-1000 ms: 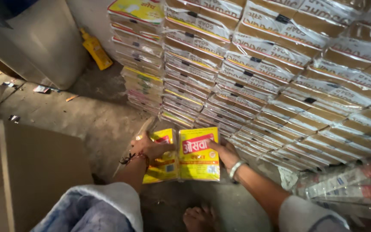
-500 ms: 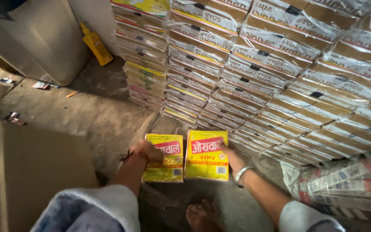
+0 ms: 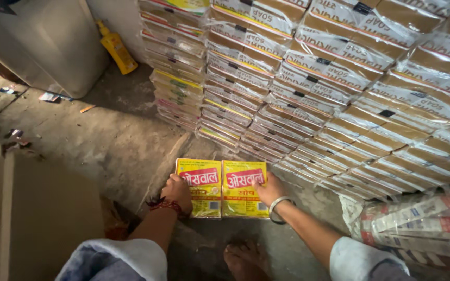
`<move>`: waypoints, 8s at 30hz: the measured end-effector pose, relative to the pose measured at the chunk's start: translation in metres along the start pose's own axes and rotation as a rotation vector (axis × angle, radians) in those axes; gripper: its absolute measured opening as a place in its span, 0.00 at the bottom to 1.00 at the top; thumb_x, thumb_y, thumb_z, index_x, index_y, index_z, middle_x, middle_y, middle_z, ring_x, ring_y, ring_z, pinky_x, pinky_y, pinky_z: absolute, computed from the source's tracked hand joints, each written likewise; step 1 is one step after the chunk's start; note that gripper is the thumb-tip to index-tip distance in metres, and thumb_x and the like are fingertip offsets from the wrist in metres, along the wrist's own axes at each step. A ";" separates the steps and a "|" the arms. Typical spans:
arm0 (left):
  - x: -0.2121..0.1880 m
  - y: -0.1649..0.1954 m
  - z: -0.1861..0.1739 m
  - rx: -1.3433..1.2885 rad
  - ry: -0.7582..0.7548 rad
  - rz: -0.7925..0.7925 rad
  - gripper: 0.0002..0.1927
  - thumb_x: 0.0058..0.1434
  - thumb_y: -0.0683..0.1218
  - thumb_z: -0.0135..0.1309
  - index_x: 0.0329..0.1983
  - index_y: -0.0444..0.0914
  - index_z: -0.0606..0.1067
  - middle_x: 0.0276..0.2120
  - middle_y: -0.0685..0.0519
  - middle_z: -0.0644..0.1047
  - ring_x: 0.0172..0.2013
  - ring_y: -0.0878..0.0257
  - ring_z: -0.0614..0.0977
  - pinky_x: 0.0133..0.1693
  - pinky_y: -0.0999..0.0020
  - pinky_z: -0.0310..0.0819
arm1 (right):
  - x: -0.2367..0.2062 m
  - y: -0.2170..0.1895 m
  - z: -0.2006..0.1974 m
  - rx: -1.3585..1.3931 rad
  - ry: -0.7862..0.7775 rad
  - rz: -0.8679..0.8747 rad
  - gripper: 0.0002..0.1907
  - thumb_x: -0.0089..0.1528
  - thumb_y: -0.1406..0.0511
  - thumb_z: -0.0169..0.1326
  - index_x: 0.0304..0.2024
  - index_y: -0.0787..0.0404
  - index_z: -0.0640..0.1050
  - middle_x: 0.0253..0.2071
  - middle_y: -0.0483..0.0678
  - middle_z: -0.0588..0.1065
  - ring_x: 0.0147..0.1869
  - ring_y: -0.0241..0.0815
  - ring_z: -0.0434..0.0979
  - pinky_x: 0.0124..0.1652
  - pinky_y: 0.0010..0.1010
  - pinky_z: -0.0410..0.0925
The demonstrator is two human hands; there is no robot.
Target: The person repeatedly picks up small yellow soap packages from a cardboard box and stacks them on a growing pile on the floor. The person handles the packages one at a time, placing them neatly on top of the existing stack.
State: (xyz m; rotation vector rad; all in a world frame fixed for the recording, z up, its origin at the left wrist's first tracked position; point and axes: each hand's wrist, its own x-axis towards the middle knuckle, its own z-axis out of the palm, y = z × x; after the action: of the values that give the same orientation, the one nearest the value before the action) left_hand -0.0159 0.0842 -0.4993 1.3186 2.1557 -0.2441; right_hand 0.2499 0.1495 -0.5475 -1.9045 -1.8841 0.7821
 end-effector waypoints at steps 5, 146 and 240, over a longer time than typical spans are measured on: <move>-0.004 0.016 0.002 -0.034 0.184 0.073 0.48 0.55 0.53 0.66 0.71 0.28 0.56 0.66 0.35 0.63 0.67 0.42 0.67 0.64 0.50 0.67 | -0.012 -0.011 -0.002 -0.062 0.058 -0.082 0.27 0.54 0.54 0.65 0.51 0.58 0.75 0.47 0.56 0.79 0.53 0.59 0.79 0.53 0.48 0.71; -0.234 0.230 -0.217 -0.556 0.713 1.682 0.34 0.59 0.39 0.52 0.71 0.46 0.64 0.67 0.40 0.68 0.62 0.44 0.73 0.60 0.54 0.71 | -0.110 -0.170 -0.327 0.226 1.160 -0.487 0.35 0.69 0.67 0.50 0.74 0.70 0.53 0.75 0.63 0.55 0.78 0.57 0.57 0.71 0.46 0.56; -0.300 0.266 -0.210 -1.021 0.814 1.565 0.41 0.56 0.48 0.67 0.70 0.31 0.65 0.61 0.33 0.74 0.63 0.45 0.75 0.58 0.57 0.72 | -0.147 -0.087 -0.419 1.419 0.516 -0.837 0.31 0.82 0.52 0.42 0.67 0.77 0.69 0.50 0.67 0.78 0.41 0.57 0.81 0.34 0.44 0.72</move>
State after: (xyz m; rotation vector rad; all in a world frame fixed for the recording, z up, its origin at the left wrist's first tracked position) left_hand 0.2305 0.0830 -0.1196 1.9944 0.6912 1.8967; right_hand 0.4381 0.0643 -0.1453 -0.3134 -1.0083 0.8144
